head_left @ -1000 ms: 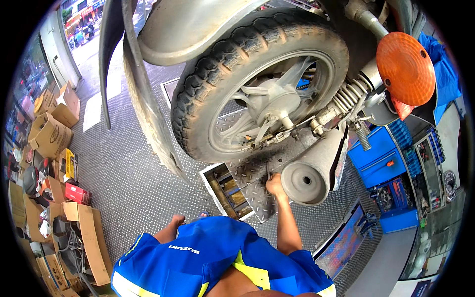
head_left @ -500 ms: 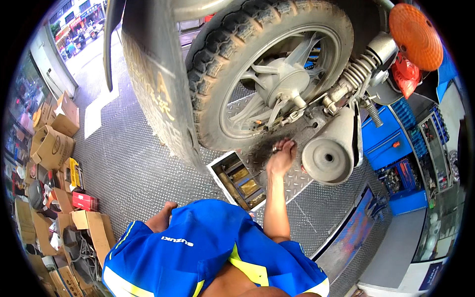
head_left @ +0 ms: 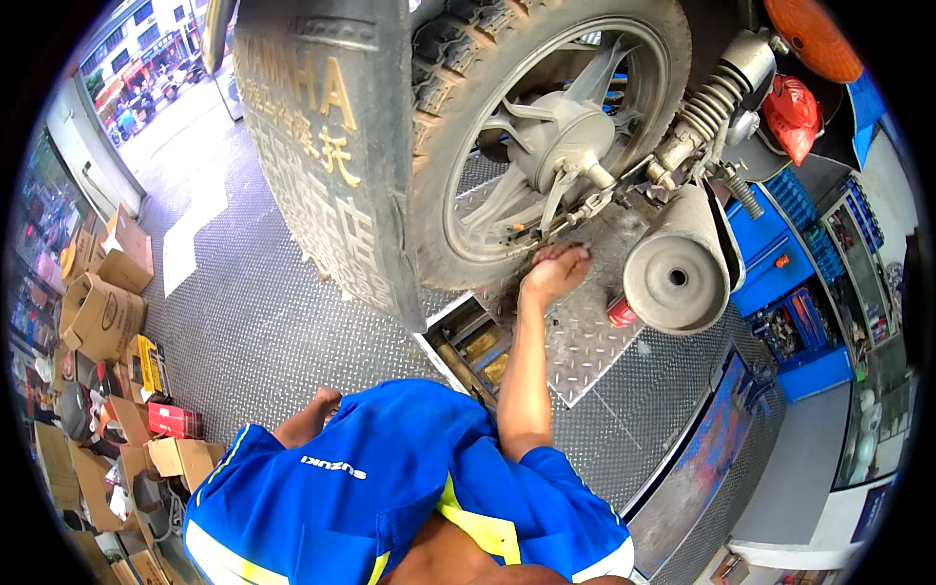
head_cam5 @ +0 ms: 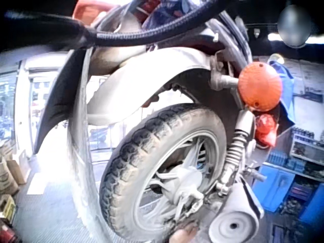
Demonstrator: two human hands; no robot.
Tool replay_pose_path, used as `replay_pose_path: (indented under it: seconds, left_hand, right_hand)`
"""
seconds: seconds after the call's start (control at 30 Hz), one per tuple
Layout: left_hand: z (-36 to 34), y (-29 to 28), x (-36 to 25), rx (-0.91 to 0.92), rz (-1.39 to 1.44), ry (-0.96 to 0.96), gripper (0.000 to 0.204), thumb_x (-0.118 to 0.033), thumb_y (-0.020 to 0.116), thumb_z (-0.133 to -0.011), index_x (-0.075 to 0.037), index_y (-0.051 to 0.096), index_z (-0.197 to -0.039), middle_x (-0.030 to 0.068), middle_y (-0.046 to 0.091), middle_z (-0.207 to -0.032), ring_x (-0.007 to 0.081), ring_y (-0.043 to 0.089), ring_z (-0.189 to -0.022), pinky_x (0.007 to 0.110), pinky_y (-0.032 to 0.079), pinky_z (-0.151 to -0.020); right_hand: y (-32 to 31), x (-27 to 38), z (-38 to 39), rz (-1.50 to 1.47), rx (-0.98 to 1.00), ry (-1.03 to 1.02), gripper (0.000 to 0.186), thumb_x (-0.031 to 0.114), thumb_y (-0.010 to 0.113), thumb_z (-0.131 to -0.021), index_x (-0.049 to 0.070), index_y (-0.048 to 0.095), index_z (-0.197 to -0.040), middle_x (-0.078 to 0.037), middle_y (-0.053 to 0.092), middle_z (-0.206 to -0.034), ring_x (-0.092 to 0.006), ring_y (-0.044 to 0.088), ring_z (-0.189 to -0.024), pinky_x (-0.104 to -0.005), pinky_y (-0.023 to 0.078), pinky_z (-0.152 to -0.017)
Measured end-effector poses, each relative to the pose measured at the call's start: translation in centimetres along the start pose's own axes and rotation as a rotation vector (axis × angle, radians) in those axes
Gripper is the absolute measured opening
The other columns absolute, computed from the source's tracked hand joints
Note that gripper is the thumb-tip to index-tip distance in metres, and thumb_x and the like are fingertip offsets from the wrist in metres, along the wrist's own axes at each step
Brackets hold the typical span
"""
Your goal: The person uses a wrench and a spray can to work on the rear wheel and brake assembly of a motorcycle parked on a hydraulic lift in a workshop, retrieving tools from a nearby blue cabinet drawer.
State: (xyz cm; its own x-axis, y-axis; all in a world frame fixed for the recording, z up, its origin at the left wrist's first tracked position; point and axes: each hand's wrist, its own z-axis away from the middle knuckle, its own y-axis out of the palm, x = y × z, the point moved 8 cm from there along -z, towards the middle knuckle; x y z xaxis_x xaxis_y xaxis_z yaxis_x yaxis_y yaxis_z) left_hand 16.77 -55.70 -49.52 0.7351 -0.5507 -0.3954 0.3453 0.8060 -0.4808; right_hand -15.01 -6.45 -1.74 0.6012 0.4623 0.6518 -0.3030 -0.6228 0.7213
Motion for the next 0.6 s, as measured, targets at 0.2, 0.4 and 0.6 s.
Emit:
replay_pose_path:
  seconds: [0.2, 0.4, 0.6]
  left_hand:
    - [-1.7, -0.1, -1.3, 0.056, -0.378, 0.181, 0.018, -0.012, 0.066, -0.081, -0.004, 0.059, -0.067, 0.0078, 0.062, -0.066, 0.0198, 0.056, -0.05, 0.037, 0.043, -0.044]
    - [-0.9, -1.4, -2.6, -0.006, 0.114, 0.087, 0.019, -0.005, 0.063, -0.083, -0.002, 0.058, -0.065, 0.0077, 0.056, -0.061, 0.0176, 0.052, -0.049, 0.034, 0.039, -0.041]
    - [-2.5, 0.1, -2.5, 0.038, -0.852, 0.178, 0.035, -0.041, 0.059, -0.086, -0.022, 0.076, -0.109, 0.0082, 0.077, -0.105, 0.0253, 0.075, -0.092, 0.035, 0.059, -0.079]
  right_hand:
    - [1.9, -1.3, 0.9, 0.243, 0.111, 0.115, 0.038, 0.037, 0.036, -0.111, 0.005, 0.041, -0.09, -0.003, 0.042, -0.066, -0.0128, 0.039, -0.051, -0.0286, 0.038, -0.049]
    - [0.5, -1.2, 0.9, 0.239, 0.021, -0.045, 0.034, 0.035, 0.037, -0.11, 0.005, 0.043, -0.095, -0.002, 0.041, -0.066, -0.0131, 0.043, -0.05, -0.0286, 0.041, -0.046]
    - [0.6, 0.0, 0.0, -0.017, 0.016, 0.016, 0.038, 0.035, 0.039, -0.111, 0.008, 0.035, -0.084, -0.002, 0.038, -0.066, -0.0131, 0.039, -0.054, -0.0296, 0.04, -0.051]
